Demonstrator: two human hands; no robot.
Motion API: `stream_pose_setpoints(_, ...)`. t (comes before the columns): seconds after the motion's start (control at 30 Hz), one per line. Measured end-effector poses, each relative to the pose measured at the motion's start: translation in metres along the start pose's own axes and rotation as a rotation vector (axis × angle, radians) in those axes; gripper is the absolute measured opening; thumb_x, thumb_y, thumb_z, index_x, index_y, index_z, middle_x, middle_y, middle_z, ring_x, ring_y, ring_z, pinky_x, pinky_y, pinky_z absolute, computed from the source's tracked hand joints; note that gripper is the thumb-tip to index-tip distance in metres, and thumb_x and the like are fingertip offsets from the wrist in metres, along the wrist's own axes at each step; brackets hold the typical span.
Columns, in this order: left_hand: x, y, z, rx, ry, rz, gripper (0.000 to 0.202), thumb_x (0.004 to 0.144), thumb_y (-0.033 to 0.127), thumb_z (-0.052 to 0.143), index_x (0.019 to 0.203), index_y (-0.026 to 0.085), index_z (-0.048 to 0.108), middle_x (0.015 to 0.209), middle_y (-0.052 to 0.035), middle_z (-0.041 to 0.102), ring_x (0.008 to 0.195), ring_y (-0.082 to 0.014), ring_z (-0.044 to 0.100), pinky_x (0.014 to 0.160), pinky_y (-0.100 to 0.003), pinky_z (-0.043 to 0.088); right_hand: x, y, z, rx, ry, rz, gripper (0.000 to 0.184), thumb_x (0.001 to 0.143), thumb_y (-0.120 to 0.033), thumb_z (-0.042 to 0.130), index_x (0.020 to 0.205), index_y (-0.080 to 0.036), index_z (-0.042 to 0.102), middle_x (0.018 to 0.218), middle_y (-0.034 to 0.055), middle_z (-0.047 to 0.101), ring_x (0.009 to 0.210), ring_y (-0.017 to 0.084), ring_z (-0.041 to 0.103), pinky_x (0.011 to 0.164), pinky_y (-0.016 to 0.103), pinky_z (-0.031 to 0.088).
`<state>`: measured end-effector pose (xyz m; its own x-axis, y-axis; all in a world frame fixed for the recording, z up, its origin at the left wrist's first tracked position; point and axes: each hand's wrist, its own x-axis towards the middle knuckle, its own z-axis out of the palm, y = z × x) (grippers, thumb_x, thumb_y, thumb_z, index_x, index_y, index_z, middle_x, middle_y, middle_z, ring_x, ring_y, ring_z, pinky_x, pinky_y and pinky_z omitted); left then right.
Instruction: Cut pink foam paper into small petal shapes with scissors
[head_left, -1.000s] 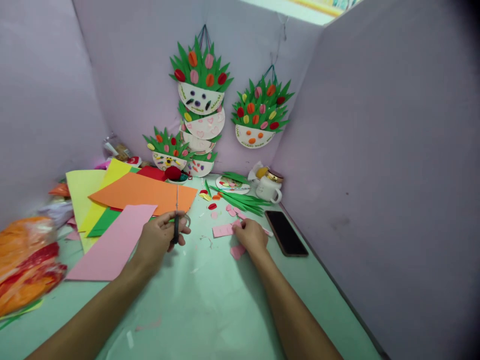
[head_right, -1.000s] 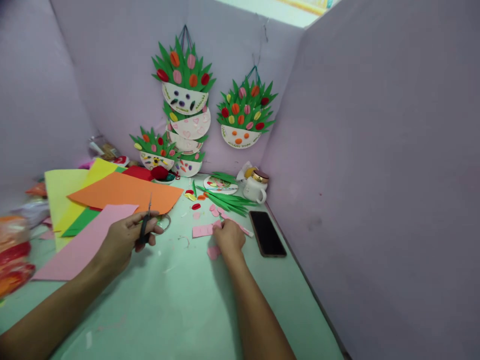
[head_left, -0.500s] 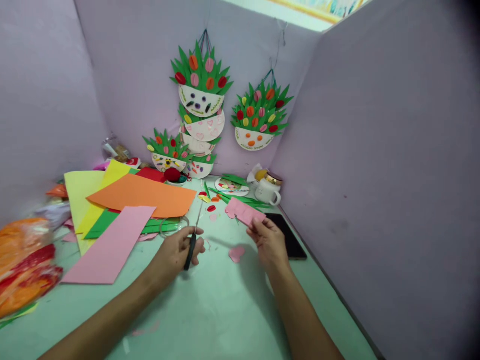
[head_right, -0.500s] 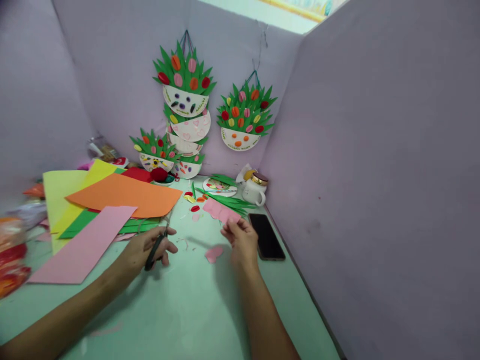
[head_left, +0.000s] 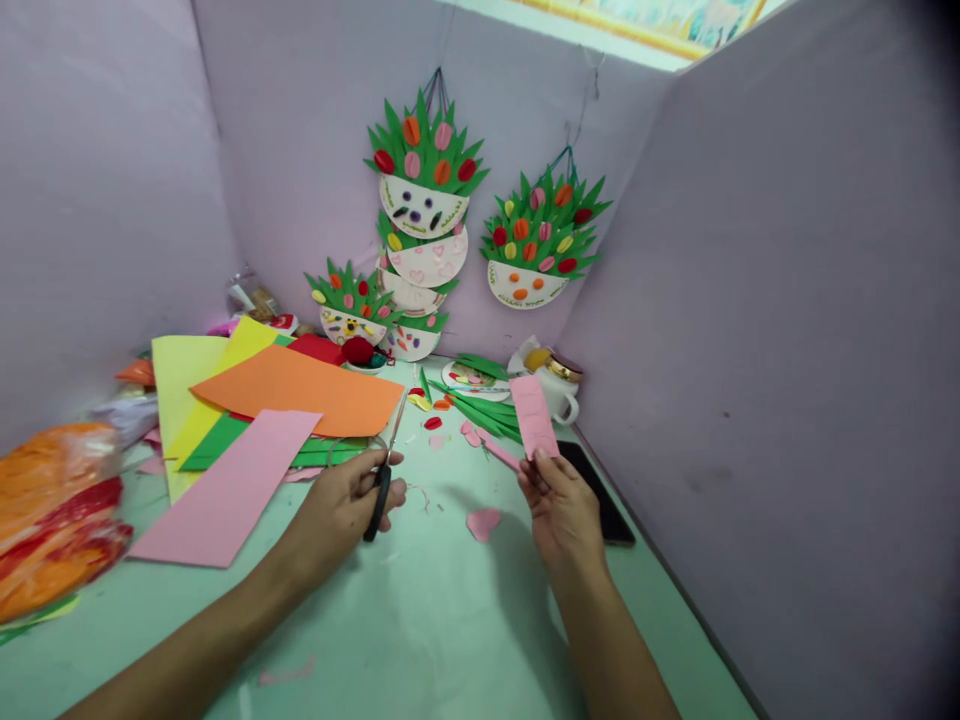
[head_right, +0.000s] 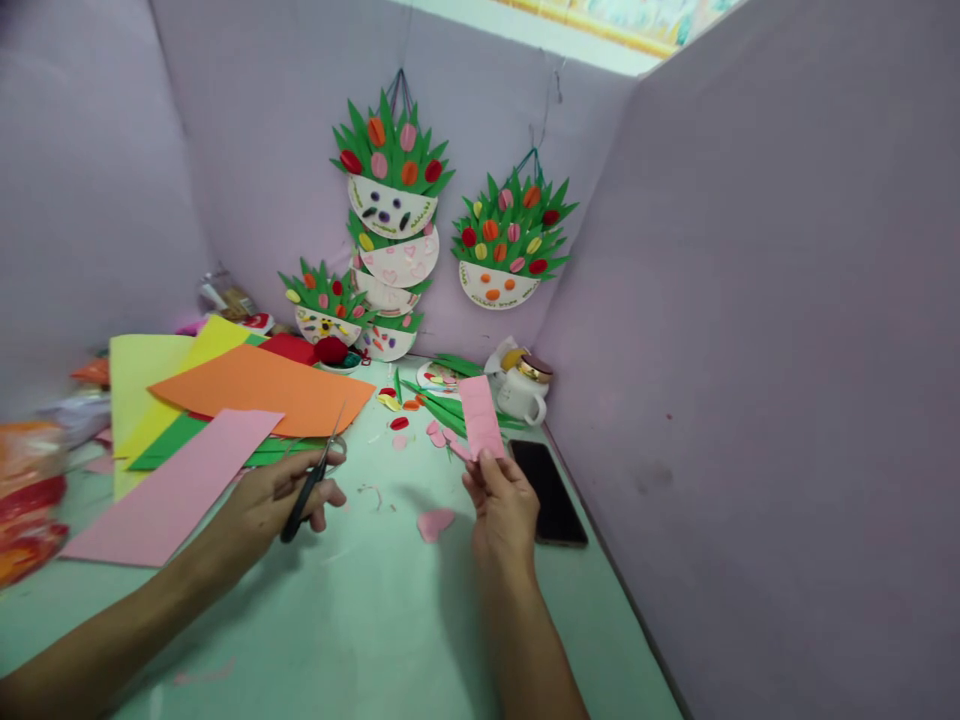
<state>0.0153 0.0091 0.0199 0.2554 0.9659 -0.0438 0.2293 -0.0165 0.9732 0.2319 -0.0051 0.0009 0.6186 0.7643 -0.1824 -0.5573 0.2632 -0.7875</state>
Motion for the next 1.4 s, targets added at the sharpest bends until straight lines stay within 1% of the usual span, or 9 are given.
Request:
stream_pose_setpoints(0.07,0.000,0.001,-0.001,0.027,-0.012,0.003,0.046,0.071,0.044,0.056,0.107,0.015,0.054,0.068,-0.0017,0.059,0.057,-0.0150,0.053,0.050,-0.024,0.037,-0.004,0.002,0.002,-0.032,-0.024,0.022,0.029,0.042,-0.020,0.084,0.061,-0.014,0.063,0.055,-0.0033,0.064,0.054,0.009,0.062,0.046,0.014,0.052)
stream_pose_setpoints(0.13,-0.002,0.002,0.000,0.092,-0.070,0.035,0.043,0.073,0.043,0.052,0.106,0.016,0.053,0.065,0.0003,0.055,0.059,-0.0147,0.051,0.052,-0.023,0.037,-0.007,0.004,0.004,-0.060,-0.046,0.045,0.030,0.042,-0.023,0.085,0.062,-0.014,0.064,0.056,-0.0020,0.065,0.055,0.010,0.063,0.047,0.015,0.052)
stream_pose_setpoints(0.27,-0.010,0.005,0.005,0.420,-0.264,0.114,0.018,0.076,0.033,0.047,0.083,0.019,0.056,0.060,0.0037,0.049,0.055,-0.0110,0.041,0.052,-0.020,0.031,-0.014,0.006,0.005,-0.106,-0.089,0.081,0.028,0.042,-0.025,0.084,0.059,-0.014,0.065,0.057,-0.0023,0.063,0.054,0.010,0.060,0.044,0.016,0.050)
stream_pose_setpoints(0.33,-0.013,0.007,0.009,0.553,-0.334,0.125,0.012,0.075,0.027,0.046,0.073,0.019,0.054,0.059,0.0043,0.048,0.054,-0.0103,0.039,0.051,-0.020,0.028,-0.018,0.008,0.006,-0.156,-0.137,0.100,0.026,0.043,-0.027,0.083,0.058,-0.014,0.066,0.054,-0.0026,0.061,0.053,0.009,0.057,0.043,0.016,0.049)
stream_pose_setpoints(0.43,-0.015,0.007,0.014,0.570,-0.380,0.151,0.012,0.076,0.025,0.044,0.074,0.019,0.053,0.059,0.0044,0.048,0.055,-0.0103,0.040,0.051,-0.019,0.027,-0.024,0.011,0.008,-0.245,-0.221,0.133,0.025,0.045,-0.029,0.082,0.057,-0.013,0.067,0.054,-0.0019,0.059,0.052,0.010,0.055,0.043,0.018,0.048)
stream_pose_setpoints(0.6,-0.014,0.007,0.013,0.574,-0.373,0.189,0.015,0.076,0.024,0.044,0.084,0.020,0.056,0.063,0.0035,0.050,0.057,-0.0107,0.040,0.051,-0.019,0.027,-0.030,0.013,0.011,-0.357,-0.301,0.170,0.024,0.046,-0.031,0.080,0.054,-0.013,0.066,0.050,-0.0022,0.055,0.051,0.010,0.053,0.045,0.019,0.047)
stream_pose_setpoints(0.93,-0.012,-0.001,0.011,0.609,-0.332,0.247,0.015,0.076,0.022,0.045,0.085,0.023,0.057,0.063,0.0046,0.052,0.057,-0.0112,0.044,0.051,-0.019,0.027,-0.030,0.017,0.007,-0.446,-0.375,0.166,0.022,0.050,-0.031,0.078,0.052,-0.014,0.065,0.047,-0.0023,0.056,0.045,0.008,0.052,0.045,0.019,0.043)
stream_pose_setpoints(1.23,-0.009,-0.007,0.008,0.568,-0.334,0.274,0.010,0.071,0.013,0.043,0.069,0.020,0.050,0.055,0.0066,0.045,0.052,-0.0082,0.039,0.048,-0.019,0.022,-0.031,0.013,0.011,-0.443,-0.372,0.147,0.022,0.046,-0.031,0.079,0.049,-0.014,0.065,0.045,-0.0028,0.056,0.045,0.008,0.051,0.046,0.020,0.044)
stream_pose_setpoints(1.4,-0.008,-0.007,0.010,0.475,-0.368,0.258,0.011,0.070,0.011,0.042,0.068,0.018,0.050,0.054,0.0069,0.043,0.051,-0.0068,0.038,0.048,-0.018,0.022,-0.031,0.014,0.009,-0.436,-0.380,0.148,0.023,0.046,-0.032,0.079,0.050,-0.014,0.065,0.045,-0.0030,0.055,0.046,0.008,0.051,0.047,0.020,0.044)
